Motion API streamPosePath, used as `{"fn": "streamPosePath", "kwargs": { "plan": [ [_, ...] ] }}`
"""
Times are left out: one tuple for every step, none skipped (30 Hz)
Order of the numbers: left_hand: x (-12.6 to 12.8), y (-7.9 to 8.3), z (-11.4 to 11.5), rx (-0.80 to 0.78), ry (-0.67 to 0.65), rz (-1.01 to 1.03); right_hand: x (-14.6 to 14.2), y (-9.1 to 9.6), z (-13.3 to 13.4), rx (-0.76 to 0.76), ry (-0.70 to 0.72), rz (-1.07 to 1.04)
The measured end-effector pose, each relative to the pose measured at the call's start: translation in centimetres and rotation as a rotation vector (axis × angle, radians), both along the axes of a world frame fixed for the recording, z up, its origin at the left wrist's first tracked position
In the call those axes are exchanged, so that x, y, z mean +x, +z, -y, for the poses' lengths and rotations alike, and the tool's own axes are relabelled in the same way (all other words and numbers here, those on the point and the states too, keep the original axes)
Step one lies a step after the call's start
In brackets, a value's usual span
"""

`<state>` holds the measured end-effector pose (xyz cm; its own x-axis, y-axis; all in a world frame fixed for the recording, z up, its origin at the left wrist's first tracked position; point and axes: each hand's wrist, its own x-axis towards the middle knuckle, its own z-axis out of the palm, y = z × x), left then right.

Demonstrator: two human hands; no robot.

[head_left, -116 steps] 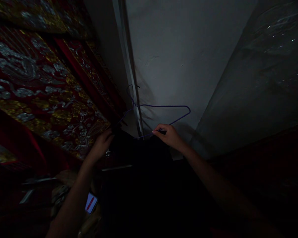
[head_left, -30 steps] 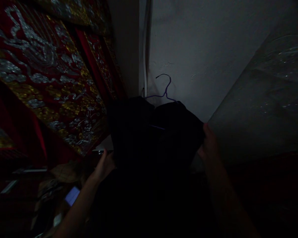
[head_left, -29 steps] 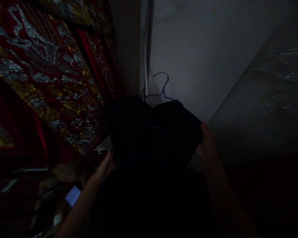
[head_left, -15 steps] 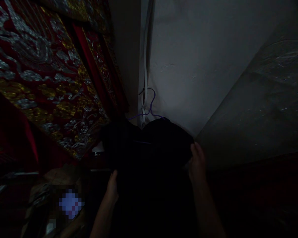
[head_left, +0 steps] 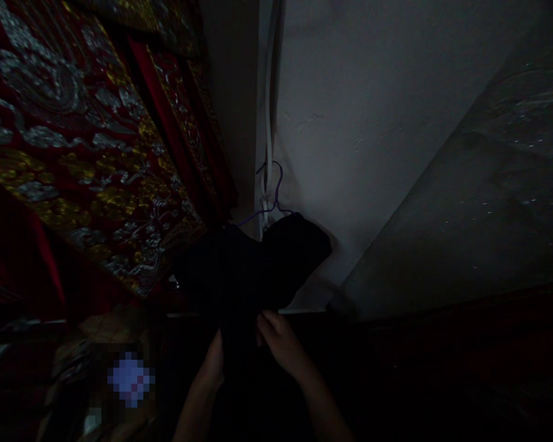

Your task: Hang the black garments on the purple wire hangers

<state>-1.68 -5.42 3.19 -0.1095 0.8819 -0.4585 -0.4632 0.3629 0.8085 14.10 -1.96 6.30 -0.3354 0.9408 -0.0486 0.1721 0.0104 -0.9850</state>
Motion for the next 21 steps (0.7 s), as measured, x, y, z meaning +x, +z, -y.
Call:
{"fn": "streamPosePath", "kwargs": {
  "plan": [
    [-0.1, 0.0, 0.0, -0.009, 0.014, -0.003, 0.2, 0.2, -0.1, 0.01, 0.034, -0.022],
    [-0.2, 0.1, -0.1, -0.016, 0.043, -0.017, 0.4, 0.2, -0.2, 0.016, 0.041, -0.045],
    [-0.3, 0.2, -0.2, -0.002, 0.097, -0.06, 0.7, 0.2, -0.3, 0.018, 0.018, -0.07],
    [-0.3, 0.3, -0.2, 0.036, 0.191, -0.148, 1.0, 0.0, -0.4, 0.014, -0.024, -0.092],
    [-0.2, 0.4, -0.3, 0.093, 0.327, -0.28, 1.2, -0.2, -0.4, 0.003, -0.072, -0.107],
    [0.0, 0.4, -0.3, 0.168, 0.48, -0.443, 1.3, -0.4, -0.4, -0.014, -0.114, -0.115],
    [0.3, 0.4, -0.3, 0.256, 0.615, -0.617, 1.4, -0.7, -0.3, -0.034, -0.143, -0.117],
    [0.7, 0.2, -0.2, 0.349, 0.689, -0.772, 1.3, -0.9, -0.1, -0.056, -0.154, -0.116],
    [1.2, 0.0, -0.1, 0.435, 0.68, -0.884, 1.2, -1.1, 0.0, -0.077, -0.151, -0.112],
    [1.8, -0.3, 0.0, 0.506, 0.59, -0.941, 1.0, -1.3, 0.3, -0.096, -0.138, -0.111],
    [2.4, -0.7, 0.1, 0.556, 0.44, -0.947, 0.7, -1.3, 0.5, -0.111, -0.12, -0.117],
    [3.1, -1.0, 0.1, 0.577, 0.275, -0.916, 0.5, -1.4, 0.7, -0.121, -0.102, -0.13],
    [3.7, -1.3, 0.1, 0.574, 0.139, -0.87, 0.2, -1.3, 0.9, -0.13, -0.084, -0.146],
    [4.2, -1.4, 0.0, 0.557, 0.05, -0.825, 0.0, -1.2, 0.9, -0.139, -0.065, -0.162],
    [4.6, -1.3, -0.2, 0.535, 0.007, -0.796, -0.1, -0.9, 0.8, -0.151, -0.044, -0.177],
    [4.8, -1.0, -0.4, 0.519, -0.001, -0.783, -0.1, -0.4, 0.5, -0.169, -0.034, -0.197],
    [5.0, -0.7, -0.7, 0.516, 0.002, -0.779, 0.0, 0.3, 0.0, -0.191, -0.037, -0.227],
    [5.1, -0.2, -1.0, 0.526, -0.001, -0.78, 0.2, 1.4, -0.8, -0.207, -0.061, -0.271],
    [5.1, 0.2, -1.3, 0.544, -0.008, -0.785, 0.5, 2.8, -1.8, -0.211, -0.101, -0.326],
    [5.1, 0.6, -1.5, 0.565, -0.023, -0.79, 0.8, 4.5, -2.9, -0.203, -0.157, -0.393],
    [5.1, 0.9, -1.8, 0.581, -0.037, -0.796, 1.0, 6.4, -4.1, -0.156, -0.222, -0.455]
  ]
}}
